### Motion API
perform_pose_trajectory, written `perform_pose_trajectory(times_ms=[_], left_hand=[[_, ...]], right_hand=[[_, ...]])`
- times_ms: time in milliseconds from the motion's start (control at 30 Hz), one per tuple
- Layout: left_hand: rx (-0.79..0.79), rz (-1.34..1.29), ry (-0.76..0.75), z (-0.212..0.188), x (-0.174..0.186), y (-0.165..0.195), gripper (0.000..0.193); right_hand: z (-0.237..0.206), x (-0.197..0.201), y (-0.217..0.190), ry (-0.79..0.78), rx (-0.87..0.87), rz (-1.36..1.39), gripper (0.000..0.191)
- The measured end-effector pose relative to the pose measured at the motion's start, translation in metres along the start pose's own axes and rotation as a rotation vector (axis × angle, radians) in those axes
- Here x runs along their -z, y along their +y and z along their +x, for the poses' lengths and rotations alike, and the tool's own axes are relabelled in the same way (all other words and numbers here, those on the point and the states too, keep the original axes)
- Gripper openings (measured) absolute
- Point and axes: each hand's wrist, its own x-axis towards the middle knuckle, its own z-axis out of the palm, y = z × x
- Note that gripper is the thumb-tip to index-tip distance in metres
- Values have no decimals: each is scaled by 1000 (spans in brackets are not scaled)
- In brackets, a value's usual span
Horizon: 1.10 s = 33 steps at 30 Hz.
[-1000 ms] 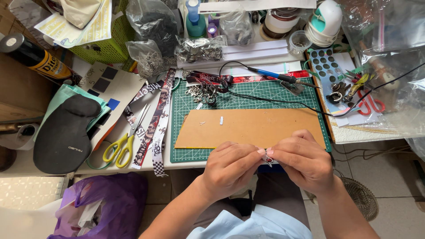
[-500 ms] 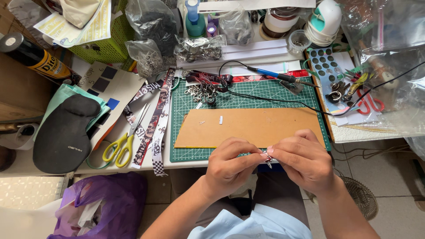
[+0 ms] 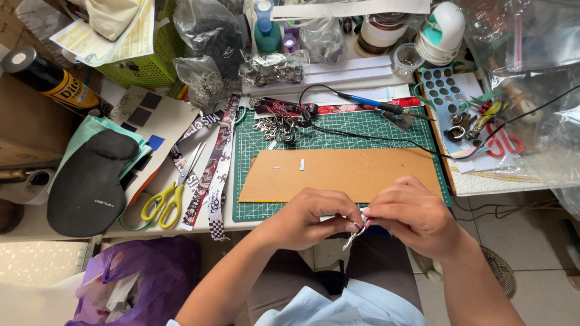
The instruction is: The person folds printed ribbon ends, inserts metal keyring hardware, and uses a soldering iron to heat-seal the ribbon edges. They repeat the process for multiple keychains, trimming excess ribbon with scissors and attaching keyrings to each finished piece.
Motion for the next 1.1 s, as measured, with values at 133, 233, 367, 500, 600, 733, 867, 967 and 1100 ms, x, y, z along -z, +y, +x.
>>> perform_pose_trajectory(times_ms=[133, 233, 367, 500, 600, 733, 867, 967, 1100], left_hand=[[7, -184, -106, 0, 4, -11, 9], [105, -300, -123, -1, 3, -20, 12], [266, -497, -62, -2, -4, -27, 16], [260, -560, -108, -2, -5, -29, 15], [273, -548, -166, 0, -3, -28, 14], [252, -450, -147, 4, -2, -22, 13], [258, -393, -99, 7, -5, -21, 12], [307, -556, -91, 8, -6, -25, 15], [469, -389, -41, 11, -6, -30, 25]], right_hand=[[-3, 2, 2, -37, 47, 122, 23], [-4, 2, 4, -67, 44, 191, 21], [-5, -1, 3, -20, 16, 234, 21], [-9, -4, -1, 0, -34, 256, 22], [-9, -4, 0, -15, -12, 266, 23], [-8, -2, -1, -16, 8, 229, 21], [-6, 0, -1, -16, 38, 193, 22], [-4, 0, -2, -31, 61, 189, 22], [-4, 2, -6, -76, 83, 198, 20]])
